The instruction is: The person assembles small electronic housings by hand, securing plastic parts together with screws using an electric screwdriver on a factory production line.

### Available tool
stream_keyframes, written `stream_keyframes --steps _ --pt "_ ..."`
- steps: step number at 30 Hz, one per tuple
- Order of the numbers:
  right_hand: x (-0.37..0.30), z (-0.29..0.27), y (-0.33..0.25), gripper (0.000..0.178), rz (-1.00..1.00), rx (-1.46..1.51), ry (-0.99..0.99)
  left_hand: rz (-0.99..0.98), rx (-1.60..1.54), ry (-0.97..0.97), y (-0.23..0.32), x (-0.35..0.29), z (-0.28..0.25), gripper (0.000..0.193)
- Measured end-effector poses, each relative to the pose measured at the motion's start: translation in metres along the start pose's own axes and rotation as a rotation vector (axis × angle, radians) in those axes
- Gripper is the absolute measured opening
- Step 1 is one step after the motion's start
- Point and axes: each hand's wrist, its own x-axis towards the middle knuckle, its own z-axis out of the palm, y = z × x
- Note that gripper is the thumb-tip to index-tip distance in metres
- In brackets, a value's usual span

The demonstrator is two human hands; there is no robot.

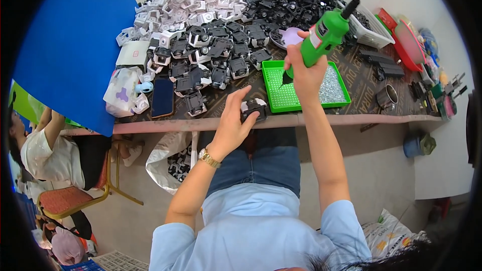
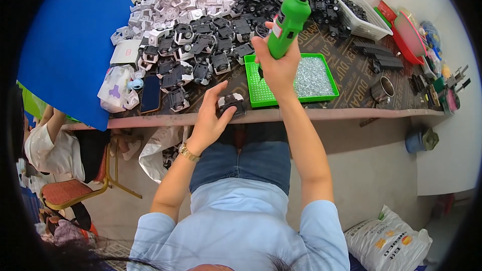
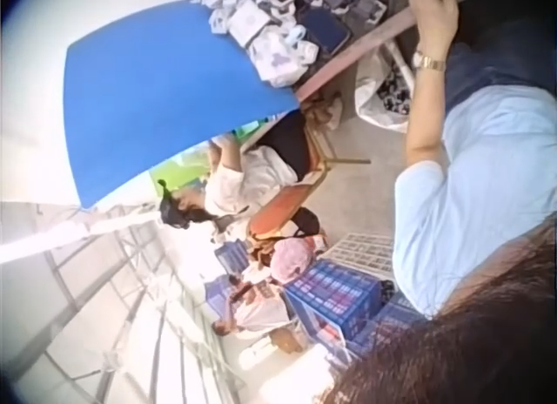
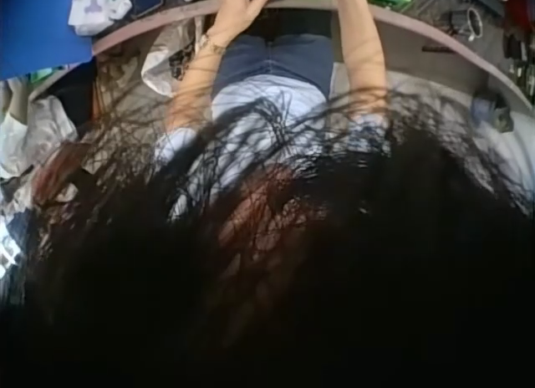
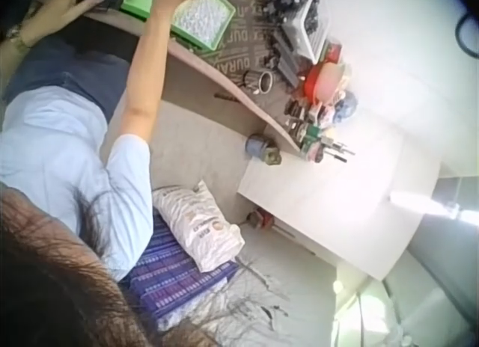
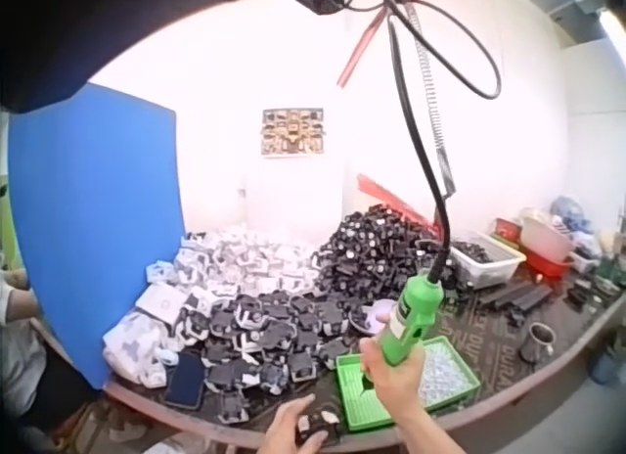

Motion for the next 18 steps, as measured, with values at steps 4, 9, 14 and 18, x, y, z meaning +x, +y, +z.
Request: stream_keyframes --steps 4,9,14,18 --pt "0.005 0.008 0.022 0.041 0.072 0.003 0.013 -0.142 -0.092 -0.128 0.025 -0.032 -0.033 0.038" --pt "0.015 0.008 0.032 0.041 0.041 -0.035 -0.003 -0.531 -0.284 -0.168 -0.025 -0.121 -0.076 0.033" --pt "0.021 0.005 0.048 0.041 0.042 -0.043 0.009 -0.882 0.331 0.084 -0.186 -0.233 -0.130 0.043" --pt "0.020 0.015 0.047 0.040 0.065 -0.041 -0.003 -1.001 0.447 0.218 -0.267 -0.305 -0.128 0.050"
